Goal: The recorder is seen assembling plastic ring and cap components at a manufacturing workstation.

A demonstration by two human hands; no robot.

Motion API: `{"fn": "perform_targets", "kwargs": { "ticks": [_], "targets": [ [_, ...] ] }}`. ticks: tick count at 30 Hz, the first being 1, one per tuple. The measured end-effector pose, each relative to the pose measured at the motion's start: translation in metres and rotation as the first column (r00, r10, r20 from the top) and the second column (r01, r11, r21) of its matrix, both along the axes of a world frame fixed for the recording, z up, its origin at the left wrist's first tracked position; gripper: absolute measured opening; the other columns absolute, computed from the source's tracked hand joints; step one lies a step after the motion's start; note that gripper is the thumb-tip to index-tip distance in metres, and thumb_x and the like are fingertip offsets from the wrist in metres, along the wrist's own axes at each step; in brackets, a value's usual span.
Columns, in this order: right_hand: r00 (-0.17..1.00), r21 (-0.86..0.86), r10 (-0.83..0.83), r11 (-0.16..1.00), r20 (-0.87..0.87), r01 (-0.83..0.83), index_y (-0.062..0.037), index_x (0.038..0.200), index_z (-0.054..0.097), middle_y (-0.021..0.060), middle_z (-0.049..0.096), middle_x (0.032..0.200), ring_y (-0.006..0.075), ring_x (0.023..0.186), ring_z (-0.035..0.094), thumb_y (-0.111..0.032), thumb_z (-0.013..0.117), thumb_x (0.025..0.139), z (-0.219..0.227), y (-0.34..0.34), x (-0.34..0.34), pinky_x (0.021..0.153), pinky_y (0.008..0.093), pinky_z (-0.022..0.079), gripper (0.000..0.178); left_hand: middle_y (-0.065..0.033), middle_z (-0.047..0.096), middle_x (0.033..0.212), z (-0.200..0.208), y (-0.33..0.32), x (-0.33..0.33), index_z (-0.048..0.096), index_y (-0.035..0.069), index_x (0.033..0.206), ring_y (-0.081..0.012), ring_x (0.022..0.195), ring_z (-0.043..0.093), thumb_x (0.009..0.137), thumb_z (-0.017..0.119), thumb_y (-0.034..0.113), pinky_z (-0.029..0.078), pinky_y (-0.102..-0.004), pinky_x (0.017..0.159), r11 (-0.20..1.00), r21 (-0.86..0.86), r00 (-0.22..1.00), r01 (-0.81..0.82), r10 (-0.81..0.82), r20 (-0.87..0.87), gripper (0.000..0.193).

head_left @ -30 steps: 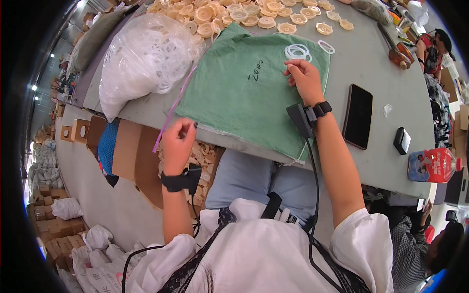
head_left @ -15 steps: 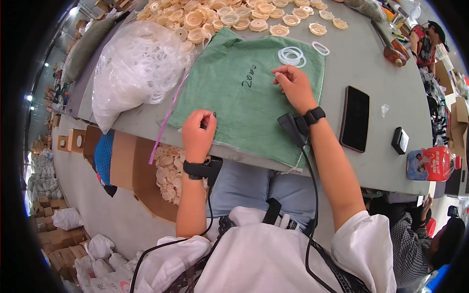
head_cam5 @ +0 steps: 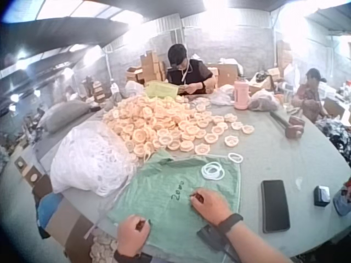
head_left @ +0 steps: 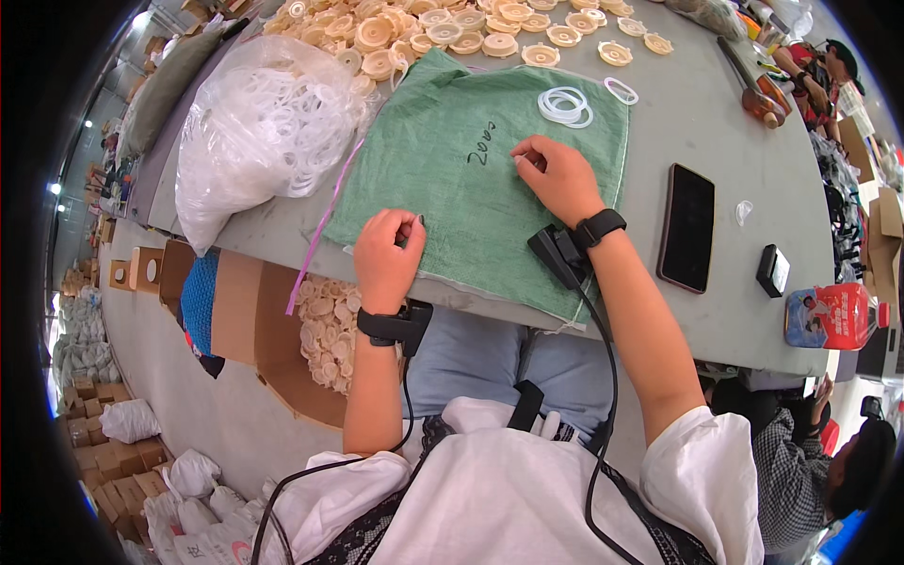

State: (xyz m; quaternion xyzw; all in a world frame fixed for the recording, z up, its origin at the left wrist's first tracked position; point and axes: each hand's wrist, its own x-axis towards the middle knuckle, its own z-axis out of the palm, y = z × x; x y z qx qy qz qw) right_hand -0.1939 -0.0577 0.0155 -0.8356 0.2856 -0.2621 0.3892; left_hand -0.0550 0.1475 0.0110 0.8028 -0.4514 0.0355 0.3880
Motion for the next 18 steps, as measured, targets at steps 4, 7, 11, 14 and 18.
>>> {"fn": "perform_targets", "kwargs": {
  "ticks": [4, 7, 11, 14, 18],
  "targets": [
    [1.000, -0.017, 0.003, 1.000, 0.011, -0.003, -0.0106, 0.089, 0.063, 0.0056, 0.064, 0.075, 0.0229, 0.070, 0.061, -0.019, 0.059, 0.078, 0.0013, 0.0004, 0.0021, 0.064, 0.0349, 0.048, 0.015, -0.0070, 0.055, 0.070, 0.0025, 0.0011, 0.0010, 0.057, 0.001, 0.078, -0.0176, 0.060, 0.052, 0.078, 0.061, 0.011, 0.043, -0.0286, 0.057, 1.000, 0.007, 1.000, -0.004, 0.004, 0.022, 0.010],
    [1.000, -0.019, 0.002, 1.000, 0.008, -0.002, -0.0105, 0.089, 0.063, 0.0057, 0.064, 0.075, 0.0231, 0.071, 0.061, -0.019, 0.059, 0.078, 0.0024, -0.0004, 0.0020, 0.064, 0.0349, 0.048, 0.014, -0.0071, 0.056, 0.070, 0.0023, -0.0008, 0.0015, 0.058, 0.001, 0.078, -0.0179, 0.060, 0.053, 0.078, 0.061, 0.011, 0.043, -0.0290, 0.057, 1.000, 0.014, 1.000, -0.005, 0.005, 0.022, 0.010],
    [1.000, -0.022, 0.009, 1.000, 0.018, -0.009, -0.0103, 0.088, 0.063, 0.0058, 0.064, 0.075, 0.0236, 0.071, 0.061, -0.020, 0.059, 0.078, 0.0018, -0.0004, 0.0011, 0.065, 0.0350, 0.048, 0.015, -0.0071, 0.056, 0.070, 0.0027, -0.0008, 0.0002, 0.058, 0.002, 0.078, -0.0185, 0.060, 0.053, 0.078, 0.061, 0.011, 0.043, -0.0295, 0.057, 1.000, 0.018, 1.000, -0.013, 0.013, 0.020, 0.010],
    [1.000, -0.034, 0.006, 0.999, 0.009, -0.005, -0.0101, 0.088, 0.063, 0.0059, 0.064, 0.075, 0.0240, 0.071, 0.061, -0.020, 0.059, 0.078, 0.0011, 0.0003, -0.0009, 0.064, 0.0352, 0.048, 0.015, -0.0064, 0.053, 0.067, 0.0031, -0.0018, -0.0034, 0.057, 0.003, 0.074, -0.0212, 0.062, 0.052, 0.076, 0.062, 0.010, 0.041, -0.0326, 0.057, 1.000, -0.008, 1.000, -0.013, 0.014, 0.010, 0.009],
    [1.000, -0.041, 0.023, 0.999, 0.001, -0.023, -0.0065, 0.091, 0.062, 0.0056, 0.061, 0.073, 0.0174, 0.066, 0.057, -0.015, 0.058, 0.080, 0.0006, 0.0021, -0.0021, 0.062, 0.0295, 0.046, 0.014, -0.0064, 0.053, 0.067, 0.0016, 0.0005, -0.0048, 0.056, 0.003, 0.074, -0.0214, 0.062, 0.052, 0.076, 0.062, 0.010, 0.041, -0.0328, 0.057, 1.000, -0.008, 1.000, -0.018, 0.018, 0.013, 0.009]
  ]
}}
